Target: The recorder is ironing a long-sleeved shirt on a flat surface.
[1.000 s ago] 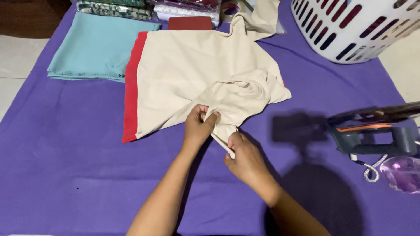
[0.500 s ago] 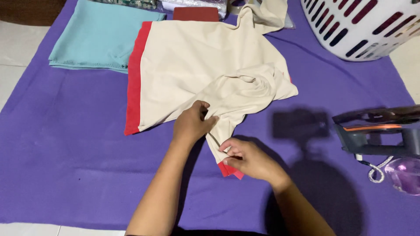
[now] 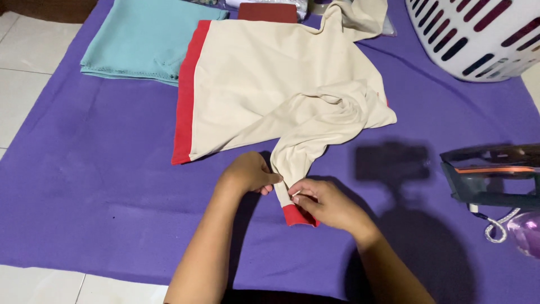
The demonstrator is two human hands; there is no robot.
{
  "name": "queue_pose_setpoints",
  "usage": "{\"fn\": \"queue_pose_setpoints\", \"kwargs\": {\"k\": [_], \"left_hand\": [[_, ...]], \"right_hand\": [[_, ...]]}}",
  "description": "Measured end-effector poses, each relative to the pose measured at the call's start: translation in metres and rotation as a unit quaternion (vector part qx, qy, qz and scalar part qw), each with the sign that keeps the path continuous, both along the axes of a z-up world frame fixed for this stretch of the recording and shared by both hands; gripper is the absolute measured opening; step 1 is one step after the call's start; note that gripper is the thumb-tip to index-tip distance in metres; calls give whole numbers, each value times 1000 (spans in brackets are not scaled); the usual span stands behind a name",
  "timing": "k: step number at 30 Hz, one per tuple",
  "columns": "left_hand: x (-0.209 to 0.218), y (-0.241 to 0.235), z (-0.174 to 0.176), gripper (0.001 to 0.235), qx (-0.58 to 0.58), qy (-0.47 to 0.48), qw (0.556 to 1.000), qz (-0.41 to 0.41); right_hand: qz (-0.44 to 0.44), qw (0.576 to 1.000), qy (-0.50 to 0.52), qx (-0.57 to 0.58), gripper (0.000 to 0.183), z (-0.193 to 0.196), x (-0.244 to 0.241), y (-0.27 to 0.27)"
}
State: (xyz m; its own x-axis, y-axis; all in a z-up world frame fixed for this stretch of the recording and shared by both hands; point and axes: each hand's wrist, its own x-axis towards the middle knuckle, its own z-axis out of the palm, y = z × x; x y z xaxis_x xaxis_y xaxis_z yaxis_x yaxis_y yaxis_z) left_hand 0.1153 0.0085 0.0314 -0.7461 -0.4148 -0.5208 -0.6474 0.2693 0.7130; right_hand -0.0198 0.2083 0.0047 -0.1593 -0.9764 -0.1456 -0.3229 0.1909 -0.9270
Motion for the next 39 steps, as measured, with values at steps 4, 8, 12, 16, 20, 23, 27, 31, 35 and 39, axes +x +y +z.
{"fn": "queue_pose_setpoints", "kwargs": {"k": [4, 8, 12, 16, 20, 23, 27, 31, 35, 39], "left_hand": [[3, 0, 7, 33, -24, -6, 1000, -17], [6, -1, 5, 32, -44, -2, 998, -33], [6, 1, 1, 26, -80, 8, 995, -57], [6, 3, 11, 25, -86, 7, 994, -68], [7, 4, 19, 28, -79, 7, 995, -68], [8, 0, 13, 31, -53, 15, 997, -63], [7, -7, 2, 31, -29, 28, 998, -54], [4, -5, -5, 30, -28, 26, 998, -44], [-7, -11, -37, 27, 60, 134, 989, 18], [-13, -9, -49, 24, 73, 263, 958, 90]], "right_hand": [[-9, 1000, 1, -10, 15, 3, -5, -1], [-185, 971, 145, 32, 18, 25, -9, -4], [-240, 922, 302, -30, 32, 12, -18, -7], [-239, 920, 311, 9, 32, 4, -3, -23], [-238, 940, 242, 26, 23, -7, -6, -26], [-232, 951, 202, 8, 20, -19, -22, -20], [-244, 957, 152, -36, 19, -29, -53, -7], [-290, 924, 247, 40, 20, -10, -48, -6], [-260, 948, 166, 76, 30, 0, -41, -7], [-108, 994, 30, -18, 27, -26, -34, -7]]}}
